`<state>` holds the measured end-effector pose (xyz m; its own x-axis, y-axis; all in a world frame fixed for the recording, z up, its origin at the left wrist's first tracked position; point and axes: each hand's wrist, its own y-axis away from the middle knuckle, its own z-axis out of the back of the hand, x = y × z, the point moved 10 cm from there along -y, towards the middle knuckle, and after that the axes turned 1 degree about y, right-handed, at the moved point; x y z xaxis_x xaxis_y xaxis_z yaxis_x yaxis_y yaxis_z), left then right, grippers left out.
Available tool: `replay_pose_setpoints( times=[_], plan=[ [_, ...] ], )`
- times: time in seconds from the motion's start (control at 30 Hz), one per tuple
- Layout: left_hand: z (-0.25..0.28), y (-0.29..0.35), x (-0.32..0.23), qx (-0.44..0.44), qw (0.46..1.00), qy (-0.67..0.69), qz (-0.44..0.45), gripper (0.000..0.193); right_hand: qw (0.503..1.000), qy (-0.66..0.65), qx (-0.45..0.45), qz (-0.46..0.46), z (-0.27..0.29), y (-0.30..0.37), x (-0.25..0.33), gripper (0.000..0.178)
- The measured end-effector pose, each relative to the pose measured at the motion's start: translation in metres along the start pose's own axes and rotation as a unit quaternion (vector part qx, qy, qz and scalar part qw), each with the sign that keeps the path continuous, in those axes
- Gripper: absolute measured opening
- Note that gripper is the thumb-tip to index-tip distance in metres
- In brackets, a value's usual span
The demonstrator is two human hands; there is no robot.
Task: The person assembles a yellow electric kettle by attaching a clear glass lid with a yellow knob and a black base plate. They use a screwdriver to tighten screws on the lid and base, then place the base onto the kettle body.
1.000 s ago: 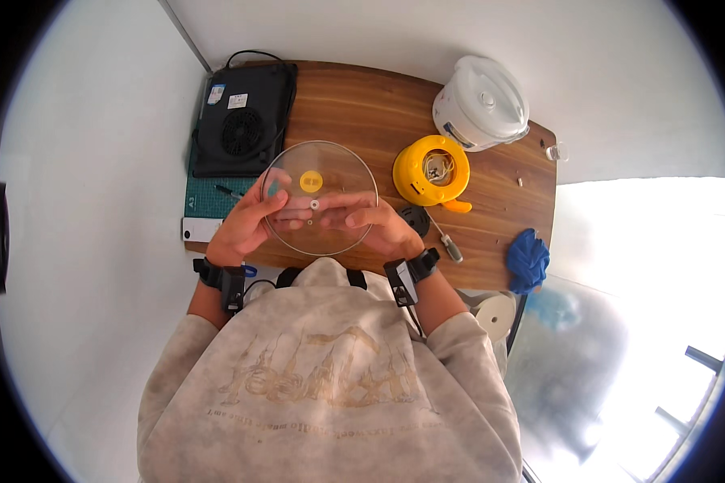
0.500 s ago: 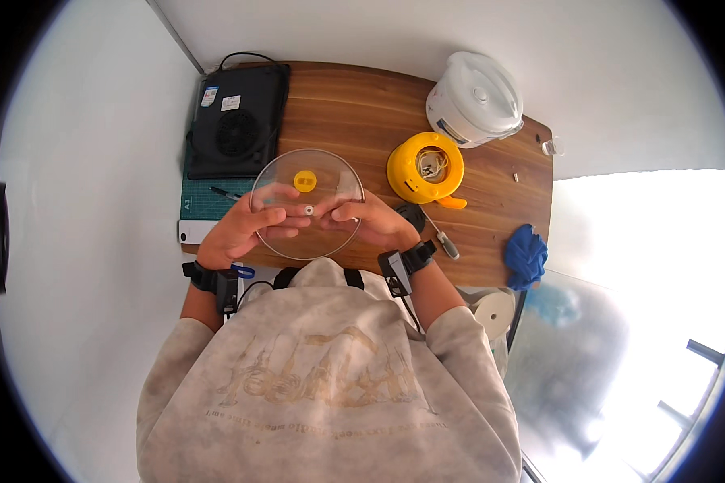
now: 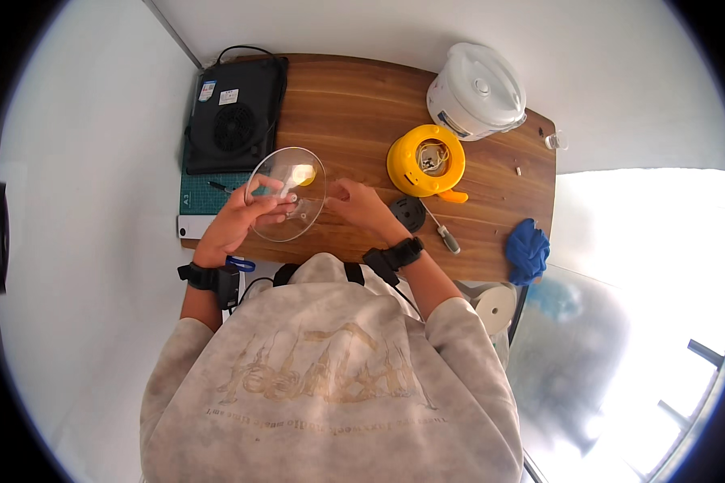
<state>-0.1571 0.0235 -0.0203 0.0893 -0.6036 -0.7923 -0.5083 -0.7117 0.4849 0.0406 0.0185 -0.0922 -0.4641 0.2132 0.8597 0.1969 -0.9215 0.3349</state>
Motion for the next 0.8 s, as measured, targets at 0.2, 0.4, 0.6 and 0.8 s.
replay_pose_setpoints(
  times=[0.2, 0.4, 0.6, 0.8],
  plan=[
    [0.018, 0.007, -0.016, -0.066, 0.991, -0.113, -0.016, 0.029, 0.984, 0.169, -0.048, -0.003, 0.029, 0.011, -0.044, 0.030],
    [0.038, 0.011, -0.016, -0.090, 0.990, -0.108, -0.019, 0.032, 0.976, 0.210, -0.051, -0.010, 0.016, -0.008, -0.075, 0.019],
    [0.061, 0.031, 0.000, -0.136, 0.990, -0.046, -0.016, 0.032, 0.948, 0.317, 0.033, 0.027, -0.029, -0.048, -0.057, 0.020],
    [0.083, 0.052, 0.014, -0.179, 0.984, 0.008, -0.021, 0.034, 0.956, 0.294, 0.000, 0.022, -0.048, -0.082, -0.034, 0.027]
  ],
)
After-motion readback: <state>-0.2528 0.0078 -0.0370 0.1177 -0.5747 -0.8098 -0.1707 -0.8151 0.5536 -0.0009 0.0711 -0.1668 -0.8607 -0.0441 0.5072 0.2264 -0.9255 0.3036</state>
